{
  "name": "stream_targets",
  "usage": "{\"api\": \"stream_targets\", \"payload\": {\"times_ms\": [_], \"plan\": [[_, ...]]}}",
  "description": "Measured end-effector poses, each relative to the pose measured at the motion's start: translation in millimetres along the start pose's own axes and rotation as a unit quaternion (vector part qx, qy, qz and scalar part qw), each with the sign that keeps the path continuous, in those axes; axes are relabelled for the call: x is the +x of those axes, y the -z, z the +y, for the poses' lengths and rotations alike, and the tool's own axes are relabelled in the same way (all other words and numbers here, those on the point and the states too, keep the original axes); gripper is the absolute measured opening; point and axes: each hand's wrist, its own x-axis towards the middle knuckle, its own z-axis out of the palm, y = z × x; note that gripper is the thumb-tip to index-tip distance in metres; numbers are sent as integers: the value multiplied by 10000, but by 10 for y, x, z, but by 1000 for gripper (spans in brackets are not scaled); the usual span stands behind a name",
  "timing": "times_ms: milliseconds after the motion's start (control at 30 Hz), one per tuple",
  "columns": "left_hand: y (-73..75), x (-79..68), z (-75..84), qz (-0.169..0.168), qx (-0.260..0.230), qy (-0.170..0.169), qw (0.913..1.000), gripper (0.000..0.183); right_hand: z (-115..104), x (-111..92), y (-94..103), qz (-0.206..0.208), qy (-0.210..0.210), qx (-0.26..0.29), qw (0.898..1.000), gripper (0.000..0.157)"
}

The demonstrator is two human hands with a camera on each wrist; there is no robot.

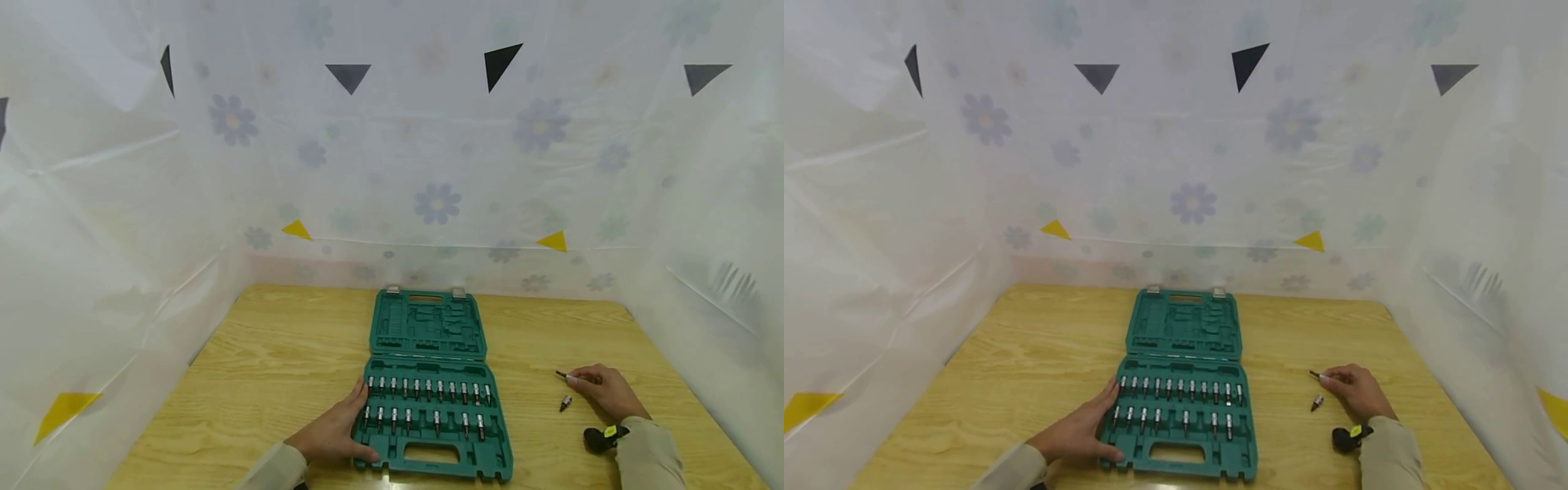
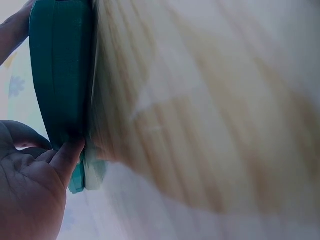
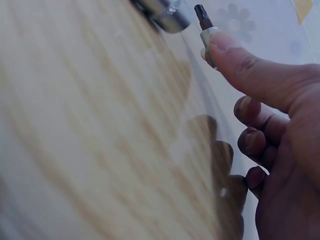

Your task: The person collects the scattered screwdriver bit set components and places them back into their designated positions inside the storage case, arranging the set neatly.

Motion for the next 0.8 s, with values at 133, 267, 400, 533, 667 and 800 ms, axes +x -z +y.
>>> {"api": "stream_targets", "payload": {"times_ms": [133, 267, 400, 533, 667, 800], "plan": [[0, 6, -7, 15, -14, 8, 10000, 120, 14, 19, 5, 59, -72, -20, 10000, 37], [-2, 9, -12, 4, -34, 21, 10000, 120, 3, 21, 8, 93, -27, -127, 9999, 37], [-12, 2, -11, -7, -42, 34, 10000, 120, -17, 29, 3, 187, 227, -339, 9990, 32], [-19, -2, -7, -6, -62, 44, 10000, 120, -63, 49, 10, 293, 475, -582, 9967, 28], [-17, -3, -10, -9, -53, 48, 10000, 120, -162, 55, 34, 365, 583, -672, 9954, 27], [-7, 4, -28, -2, 3, -22, 10000, 120, -260, 67, 61, 573, 891, -735, 9917, 21]]}}
